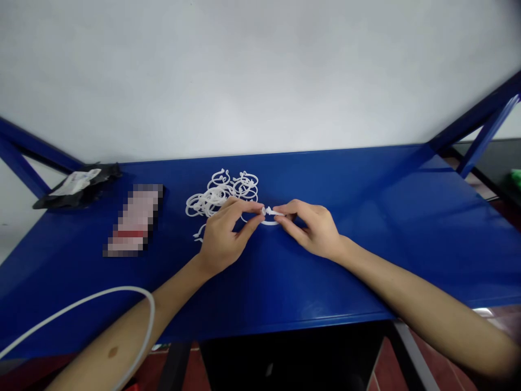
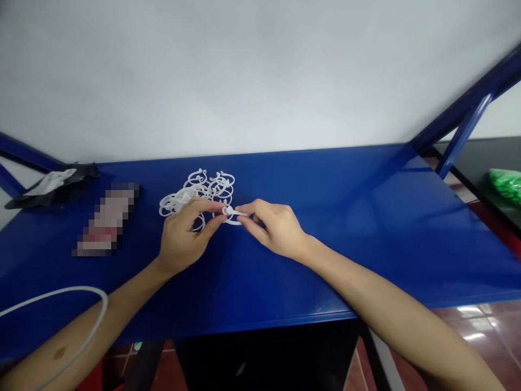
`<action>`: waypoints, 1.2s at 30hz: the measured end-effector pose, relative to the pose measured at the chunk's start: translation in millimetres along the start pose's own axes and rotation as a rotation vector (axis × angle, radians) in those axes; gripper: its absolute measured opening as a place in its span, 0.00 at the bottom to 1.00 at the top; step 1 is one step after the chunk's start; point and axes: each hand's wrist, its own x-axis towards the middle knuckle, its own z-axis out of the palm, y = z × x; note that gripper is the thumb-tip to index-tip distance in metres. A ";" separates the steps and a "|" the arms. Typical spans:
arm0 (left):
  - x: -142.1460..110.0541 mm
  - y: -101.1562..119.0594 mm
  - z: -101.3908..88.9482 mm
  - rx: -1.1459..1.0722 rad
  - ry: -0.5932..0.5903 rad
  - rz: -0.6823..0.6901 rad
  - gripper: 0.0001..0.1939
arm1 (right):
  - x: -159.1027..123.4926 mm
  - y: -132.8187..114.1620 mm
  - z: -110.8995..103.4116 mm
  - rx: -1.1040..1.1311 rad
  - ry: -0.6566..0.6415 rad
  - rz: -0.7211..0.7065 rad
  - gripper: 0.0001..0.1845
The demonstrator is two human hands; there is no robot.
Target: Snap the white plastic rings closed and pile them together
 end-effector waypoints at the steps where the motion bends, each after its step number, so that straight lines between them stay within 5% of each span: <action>1: 0.0 0.5 -0.2 -0.008 -0.003 -0.012 0.04 | 0.1 -0.5 -0.1 0.001 -0.005 -0.003 0.07; 11: -1.6 0.8 2.4 -0.050 -0.005 0.007 0.02 | 0.3 -0.4 1.3 0.235 -0.094 0.175 0.07; 20: -8.9 7.2 6.4 -0.058 0.053 0.057 0.03 | -2.8 -8.4 -1.8 0.221 -0.118 0.069 0.07; 29: -15.4 12.4 13.9 -0.023 0.037 0.199 0.09 | -8.7 -7.7 -4.2 0.078 -0.234 -0.057 0.11; 36: -4.2 -6.8 2.3 0.231 -0.095 0.279 0.10 | -4.0 1.1 -7.6 -0.117 -0.169 0.023 0.09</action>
